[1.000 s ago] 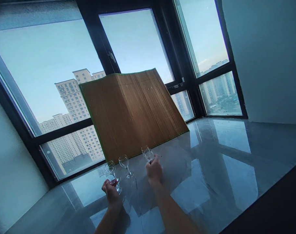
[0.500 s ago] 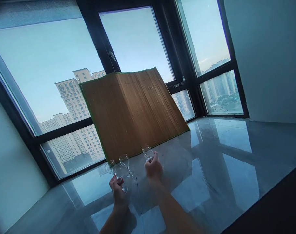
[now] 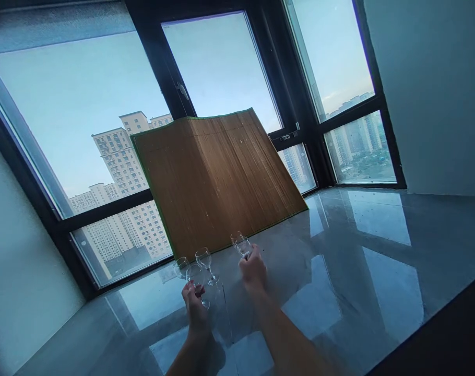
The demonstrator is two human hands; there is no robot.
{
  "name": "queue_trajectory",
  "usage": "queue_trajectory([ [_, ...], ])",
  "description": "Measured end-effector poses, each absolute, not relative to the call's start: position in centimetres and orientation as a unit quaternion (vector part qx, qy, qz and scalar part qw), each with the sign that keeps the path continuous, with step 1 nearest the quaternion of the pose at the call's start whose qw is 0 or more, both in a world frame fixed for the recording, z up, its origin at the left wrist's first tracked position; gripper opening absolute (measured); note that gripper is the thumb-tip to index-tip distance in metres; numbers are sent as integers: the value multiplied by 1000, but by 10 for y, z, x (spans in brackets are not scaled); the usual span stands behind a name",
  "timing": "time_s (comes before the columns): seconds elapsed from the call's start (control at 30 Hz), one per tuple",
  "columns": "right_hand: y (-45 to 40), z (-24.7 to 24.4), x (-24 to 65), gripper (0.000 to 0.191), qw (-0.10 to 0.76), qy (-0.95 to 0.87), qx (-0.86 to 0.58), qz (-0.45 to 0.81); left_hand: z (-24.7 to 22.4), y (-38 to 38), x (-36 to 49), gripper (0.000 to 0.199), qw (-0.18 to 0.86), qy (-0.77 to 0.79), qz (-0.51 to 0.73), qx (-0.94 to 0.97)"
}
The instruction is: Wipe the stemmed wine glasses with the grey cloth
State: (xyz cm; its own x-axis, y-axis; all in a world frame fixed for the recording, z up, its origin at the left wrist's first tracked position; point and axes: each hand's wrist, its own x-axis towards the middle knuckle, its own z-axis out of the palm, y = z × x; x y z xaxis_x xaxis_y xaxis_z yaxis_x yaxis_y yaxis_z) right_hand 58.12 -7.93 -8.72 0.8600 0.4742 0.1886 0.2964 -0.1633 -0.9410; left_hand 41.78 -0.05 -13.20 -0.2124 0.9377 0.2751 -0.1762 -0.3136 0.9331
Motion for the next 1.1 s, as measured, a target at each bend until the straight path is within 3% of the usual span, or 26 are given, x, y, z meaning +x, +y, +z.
queue_trajectory([
  [0.2, -75, -93, 582, 62, 597, -261, -753, 91, -133, -5, 419, 32, 461, 395, 654, 451],
  [0.6, -84, -75, 563, 62, 671, -169, -722, -12, -133, -15, 418, 40, 419, 397, 629, 521],
  [0.83, -80, -76, 541, 54, 738, -332, -582, -81, -130, -15, 418, 39, 367, 426, 608, 560],
  [1.1, -80, -77, 521, 66, 741, -490, -459, -30, -127, -20, 419, 49, 246, 494, 537, 638],
])
